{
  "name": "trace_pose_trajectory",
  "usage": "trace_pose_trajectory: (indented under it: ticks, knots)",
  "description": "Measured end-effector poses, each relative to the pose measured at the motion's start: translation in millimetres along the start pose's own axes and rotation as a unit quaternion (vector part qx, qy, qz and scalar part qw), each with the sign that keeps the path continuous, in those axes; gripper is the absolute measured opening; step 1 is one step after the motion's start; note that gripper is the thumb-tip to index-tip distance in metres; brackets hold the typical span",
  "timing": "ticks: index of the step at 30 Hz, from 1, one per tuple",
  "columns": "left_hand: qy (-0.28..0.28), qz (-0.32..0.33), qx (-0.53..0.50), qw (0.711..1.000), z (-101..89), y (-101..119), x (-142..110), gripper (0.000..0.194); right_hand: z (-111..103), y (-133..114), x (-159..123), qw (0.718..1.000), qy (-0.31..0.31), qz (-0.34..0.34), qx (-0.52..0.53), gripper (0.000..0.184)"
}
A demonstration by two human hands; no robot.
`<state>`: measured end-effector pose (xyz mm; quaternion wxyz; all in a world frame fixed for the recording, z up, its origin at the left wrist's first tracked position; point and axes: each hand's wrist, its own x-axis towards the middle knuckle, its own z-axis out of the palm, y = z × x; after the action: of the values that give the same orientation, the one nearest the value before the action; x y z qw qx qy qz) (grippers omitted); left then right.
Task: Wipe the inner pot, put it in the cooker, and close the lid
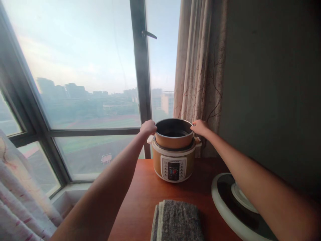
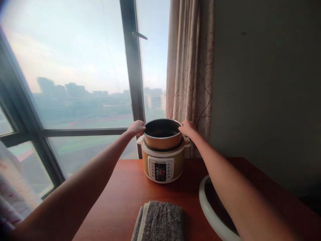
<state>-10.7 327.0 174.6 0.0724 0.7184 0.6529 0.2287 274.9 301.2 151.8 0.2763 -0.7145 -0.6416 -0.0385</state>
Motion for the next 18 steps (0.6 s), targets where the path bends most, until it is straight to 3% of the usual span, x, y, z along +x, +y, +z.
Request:
trace_pose_trajectory:
  ticks: [11, 18]
  knots:
    - [-0.037, 0.0, 0.085, 0.996, 30.5, -11, -9, 0.012, 36, 10, -14, 0.996, -0.079, 0.009, -0.05, 0.029]
    - [-0.013, -0.001, 0.094, 0.995, 45.0, -16, -16, 0.021, 45, 14, -24, 0.994, -0.094, 0.025, -0.05, 0.032]
